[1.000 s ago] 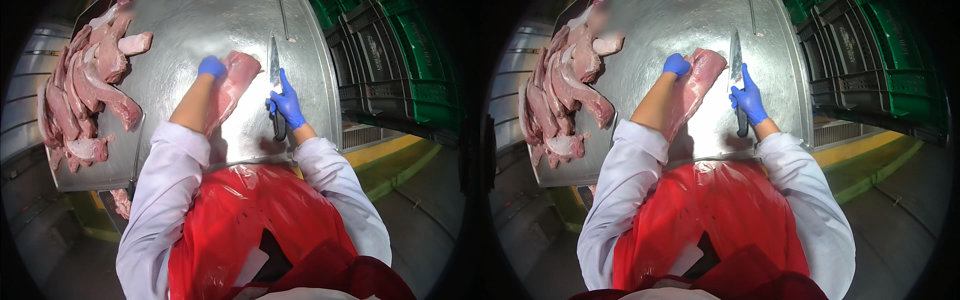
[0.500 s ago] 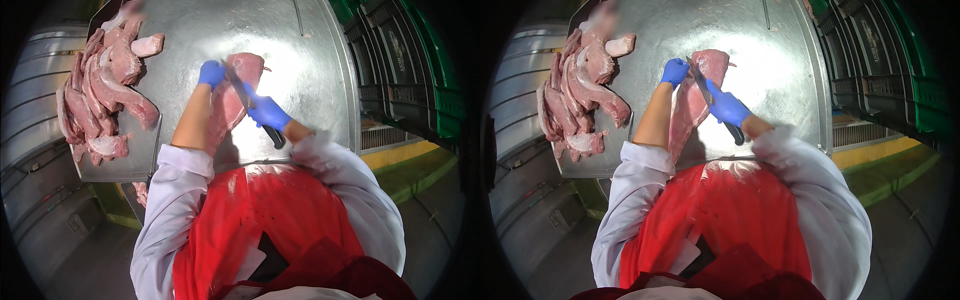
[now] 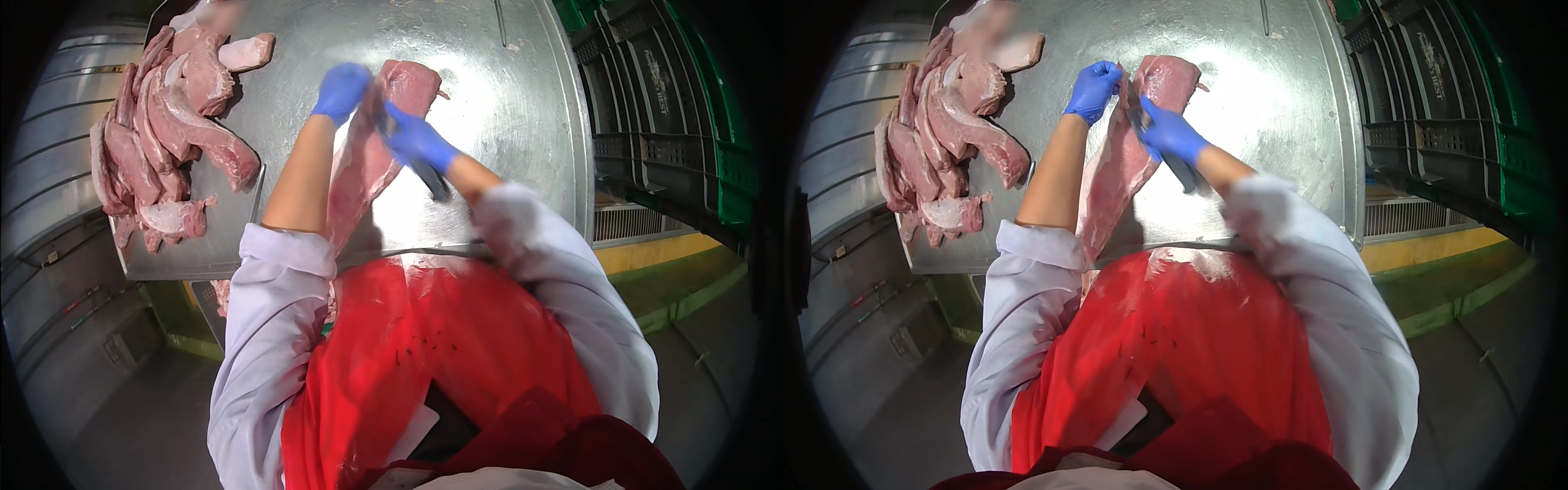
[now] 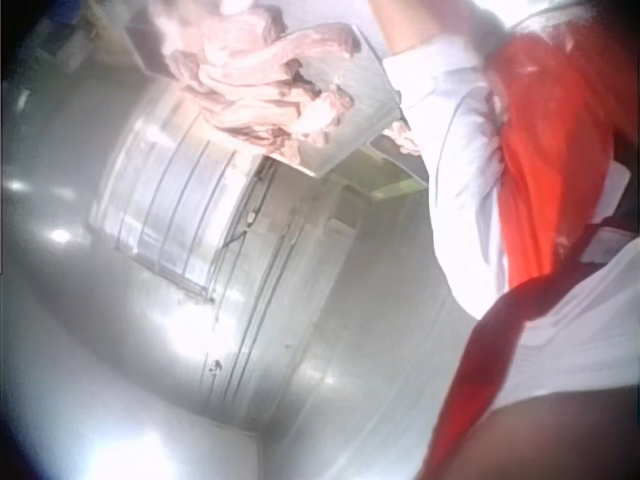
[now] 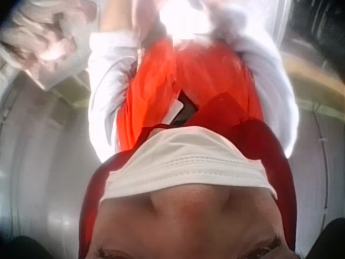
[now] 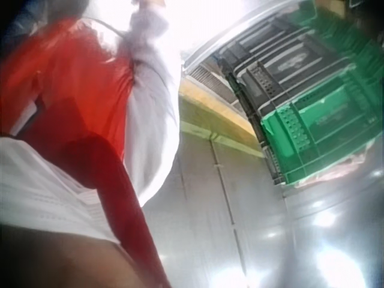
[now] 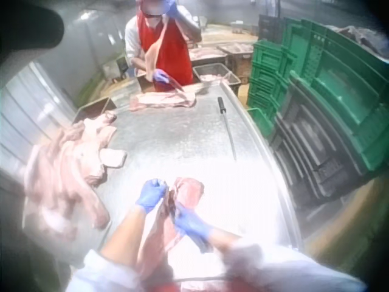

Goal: The person cuts large pieces of raw meat on a stainless steel table using a knife, separating fat and trimming the meat. The trimmed pieces are placed into a green crate below the table.

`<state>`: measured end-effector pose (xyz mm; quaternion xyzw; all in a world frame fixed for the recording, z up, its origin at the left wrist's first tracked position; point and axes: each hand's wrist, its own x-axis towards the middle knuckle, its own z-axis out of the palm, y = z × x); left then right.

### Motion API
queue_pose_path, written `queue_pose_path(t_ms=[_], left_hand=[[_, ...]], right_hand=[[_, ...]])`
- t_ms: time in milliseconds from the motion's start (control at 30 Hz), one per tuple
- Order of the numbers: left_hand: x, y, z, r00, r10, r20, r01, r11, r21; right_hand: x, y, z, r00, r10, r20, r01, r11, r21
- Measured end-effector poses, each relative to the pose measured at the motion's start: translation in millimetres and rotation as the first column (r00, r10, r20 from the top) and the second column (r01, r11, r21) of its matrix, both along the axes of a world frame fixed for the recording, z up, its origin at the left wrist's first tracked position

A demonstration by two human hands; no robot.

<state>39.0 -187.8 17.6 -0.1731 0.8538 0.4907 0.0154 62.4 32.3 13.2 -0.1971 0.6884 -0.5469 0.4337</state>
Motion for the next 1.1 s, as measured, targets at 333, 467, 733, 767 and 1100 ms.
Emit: queue_pose_path(t_ms=[333,467,733,767,1100], left_hand=[[13.5,-10.6,32.5,0.973,0.232,0.022,-0.162,0.606,0.779],[15.1,-8.6,44.7,0.976,0.217,-0.02,-0.096,0.51,0.855],[39.4,-26.4,70.6,0.967,0.199,-0.156,0.057,0.427,0.903],[39.7,-29.7,71.3,0.968,0.176,-0.18,0.092,0.42,0.903],[90.1,-42.3,123.7,0.928,0.324,-0.185,0.093,0.279,0.956]], right_hand=[[45.5,-8.2,24.0,0.983,0.157,-0.093,-0.145,0.981,0.13],[40.1,-41.1,-6.8,0.927,0.069,-0.368,-0.012,0.988,0.156],[64.2,-47.6,-19.4,0.968,0.121,-0.218,-0.087,0.983,0.162],[60.4,-60.9,-26.7,0.951,0.098,-0.292,-0.049,0.984,0.169],[103.2,-75.8,6.4,0.981,0.163,-0.105,-0.148,0.979,0.139]])
